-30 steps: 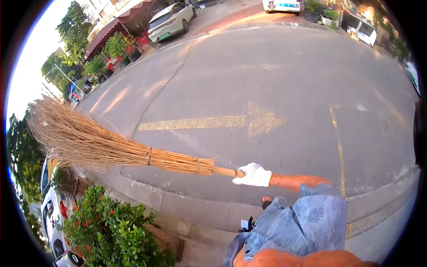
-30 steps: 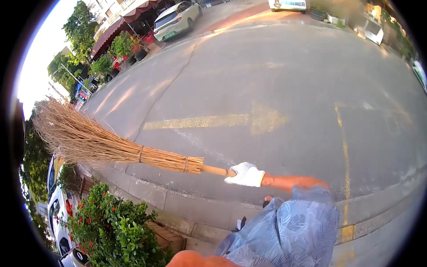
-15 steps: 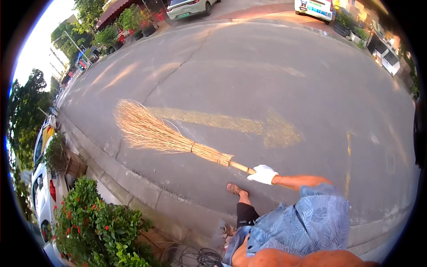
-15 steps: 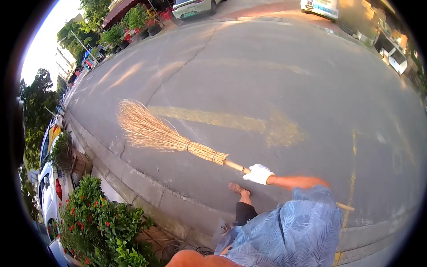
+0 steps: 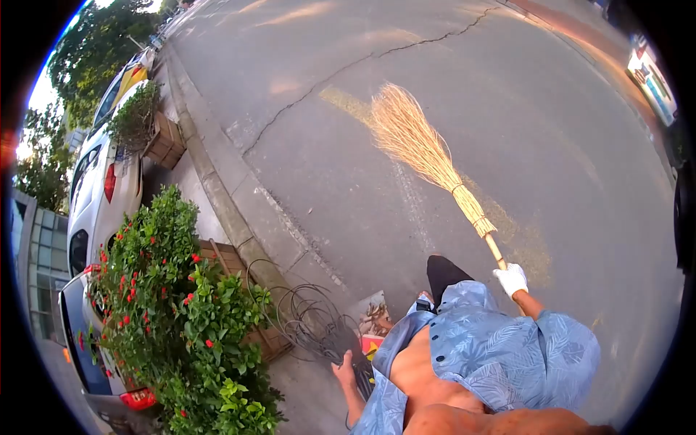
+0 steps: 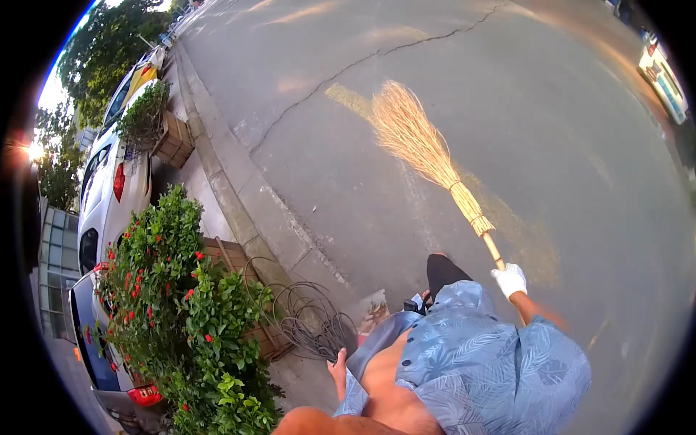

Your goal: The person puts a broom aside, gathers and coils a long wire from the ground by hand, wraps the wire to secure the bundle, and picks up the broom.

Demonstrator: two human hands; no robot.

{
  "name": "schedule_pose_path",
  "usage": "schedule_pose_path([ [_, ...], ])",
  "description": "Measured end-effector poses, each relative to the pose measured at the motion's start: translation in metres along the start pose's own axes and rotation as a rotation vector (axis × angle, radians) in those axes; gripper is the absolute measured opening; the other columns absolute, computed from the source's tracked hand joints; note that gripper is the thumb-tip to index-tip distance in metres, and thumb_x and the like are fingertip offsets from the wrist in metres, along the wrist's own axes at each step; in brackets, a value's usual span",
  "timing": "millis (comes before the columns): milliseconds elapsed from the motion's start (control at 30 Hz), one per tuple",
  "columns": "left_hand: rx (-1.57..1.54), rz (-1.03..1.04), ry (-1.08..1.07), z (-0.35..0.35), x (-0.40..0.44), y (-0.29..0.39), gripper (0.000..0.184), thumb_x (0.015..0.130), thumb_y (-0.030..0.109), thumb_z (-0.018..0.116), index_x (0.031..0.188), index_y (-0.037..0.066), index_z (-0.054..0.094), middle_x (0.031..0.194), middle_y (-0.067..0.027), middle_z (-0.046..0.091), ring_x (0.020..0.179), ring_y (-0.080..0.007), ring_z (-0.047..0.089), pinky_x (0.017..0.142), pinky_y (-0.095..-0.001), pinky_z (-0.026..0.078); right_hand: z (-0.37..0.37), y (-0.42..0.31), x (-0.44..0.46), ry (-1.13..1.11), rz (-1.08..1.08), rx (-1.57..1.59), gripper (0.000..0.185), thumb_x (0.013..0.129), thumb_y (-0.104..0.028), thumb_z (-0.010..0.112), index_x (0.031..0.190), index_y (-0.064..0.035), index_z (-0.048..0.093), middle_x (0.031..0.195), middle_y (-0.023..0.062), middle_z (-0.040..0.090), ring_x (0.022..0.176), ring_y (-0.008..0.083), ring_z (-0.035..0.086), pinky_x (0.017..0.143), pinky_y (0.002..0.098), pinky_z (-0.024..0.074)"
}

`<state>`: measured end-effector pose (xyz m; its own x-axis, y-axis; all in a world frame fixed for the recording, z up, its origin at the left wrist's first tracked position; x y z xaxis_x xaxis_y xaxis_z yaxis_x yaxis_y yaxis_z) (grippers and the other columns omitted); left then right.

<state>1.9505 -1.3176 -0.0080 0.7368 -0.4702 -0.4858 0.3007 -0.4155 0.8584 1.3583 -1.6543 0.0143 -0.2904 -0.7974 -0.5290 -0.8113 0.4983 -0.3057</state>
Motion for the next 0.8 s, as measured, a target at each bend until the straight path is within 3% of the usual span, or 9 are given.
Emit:
schedule_pose_path([
  [200,0.134,-0.017,0.099,0.091,0.098,0.068,0.052,0.089,0.022,0.087,0.132,-0.001,0.068,0.117,-0.0083,0.076,0.102,-0.0180,0.071,0.093,-0.0347,0.056,-0.010,-0.102,0.141,-0.027,0.080,0.064,0.049,0.084,-0.045,0.077,0.096,0.0028,0.078,0.095,0.0283,0.076,0.095,0.0454,0.075,0.085,0.0544,0.0577],
  [233,0.192,-0.032,0.146,0.079,0.130,0.075,0.052,0.089,0.023,0.088,0.131,-0.001,0.068,0.116,-0.0077,0.076,0.100,-0.0176,0.071,0.092,-0.0343,0.056,0.031,-0.118,0.159,-0.059,0.106,0.083,0.049,0.084,-0.045,0.077,0.096,0.0025,0.078,0.094,0.0277,0.076,0.093,0.0451,0.075,0.084,0.0543,0.0578],
  [333,0.173,-0.023,0.203,0.146,0.176,0.143,0.051,0.086,0.026,0.091,0.125,0.002,0.069,0.108,-0.0041,0.075,0.092,-0.0148,0.068,0.084,-0.0320,0.055,0.009,-0.182,0.248,0.103,-0.056,-0.088,0.048,0.084,-0.043,0.078,0.096,0.0027,0.078,0.090,0.0263,0.076,0.088,0.0440,0.076,0.081,0.0535,0.0581],
  [433,0.155,0.009,0.254,0.180,0.225,0.199,0.048,0.086,0.025,0.091,0.122,0.003,0.069,0.104,-0.0021,0.074,0.088,-0.0124,0.066,0.078,-0.0301,0.054,-0.011,-0.274,0.308,0.097,-0.067,0.028,0.041,0.082,-0.037,0.080,0.087,0.0039,0.075,0.073,0.0220,0.071,0.065,0.0326,0.071,0.068,0.0499,0.0562],
  [467,0.154,-0.024,0.250,0.173,0.253,0.202,0.047,0.087,0.024,0.090,0.124,0.003,0.068,0.105,-0.0017,0.073,0.088,-0.0116,0.066,0.077,-0.0291,0.053,0.023,-0.297,0.321,0.017,-0.033,0.088,0.041,0.083,-0.036,0.080,0.086,0.0045,0.074,0.073,0.0215,0.071,0.063,0.0315,0.069,0.066,0.0497,0.0561],
  [500,0.116,0.015,0.238,0.190,0.263,0.223,0.047,0.089,0.022,0.088,0.126,0.003,0.067,0.107,-0.0015,0.073,0.088,-0.0114,0.066,0.077,-0.0288,0.053,0.011,-0.331,0.339,-0.031,-0.020,0.136,0.041,0.083,-0.036,0.080,0.085,0.0051,0.074,0.073,0.0210,0.071,0.062,0.0304,0.068,0.064,0.0495,0.0559],
  [600,0.090,0.038,0.267,0.215,0.320,0.254,0.056,0.089,0.017,0.087,0.137,-0.001,0.065,0.120,-0.0043,0.073,0.100,-0.0144,0.067,0.089,-0.0303,0.054,0.012,-0.410,0.424,-0.049,-0.102,0.195,0.040,0.085,-0.034,0.081,0.083,0.0049,0.072,0.071,0.0169,0.068,0.058,0.0271,0.065,0.055,0.0484,0.0545],
  [700,0.105,0.046,0.311,0.232,0.381,0.279,0.056,0.089,0.017,0.087,0.137,-0.002,0.065,0.124,-0.0055,0.072,0.104,-0.0149,0.067,0.092,-0.0303,0.054,0.059,-0.478,0.502,-0.096,-0.137,0.266,0.036,0.087,-0.032,0.080,0.082,0.0028,0.070,0.067,0.0106,0.063,0.054,0.0237,0.061,0.045,0.0446,0.0518],
  [800,0.055,-0.026,0.308,0.266,0.451,0.302,0.054,0.090,0.018,0.086,0.136,-0.001,0.066,0.122,-0.0049,0.073,0.104,-0.0165,0.068,0.092,-0.0313,0.054,0.059,-0.574,0.548,-0.205,-0.099,0.387,0.033,0.089,-0.029,0.081,0.082,0.0006,0.069,0.065,0.0063,0.059,0.052,0.0208,0.058,0.040,0.0412,0.0504],
])
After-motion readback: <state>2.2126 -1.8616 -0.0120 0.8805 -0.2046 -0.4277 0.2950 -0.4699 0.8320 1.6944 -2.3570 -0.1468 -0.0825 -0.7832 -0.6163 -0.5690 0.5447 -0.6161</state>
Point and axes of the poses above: each hand's wrist, its own x-axis towards the middle knuckle, its own z-axis out of the palm, y = z × x, the point moved 7 cm from there along x, towards the middle knuckle
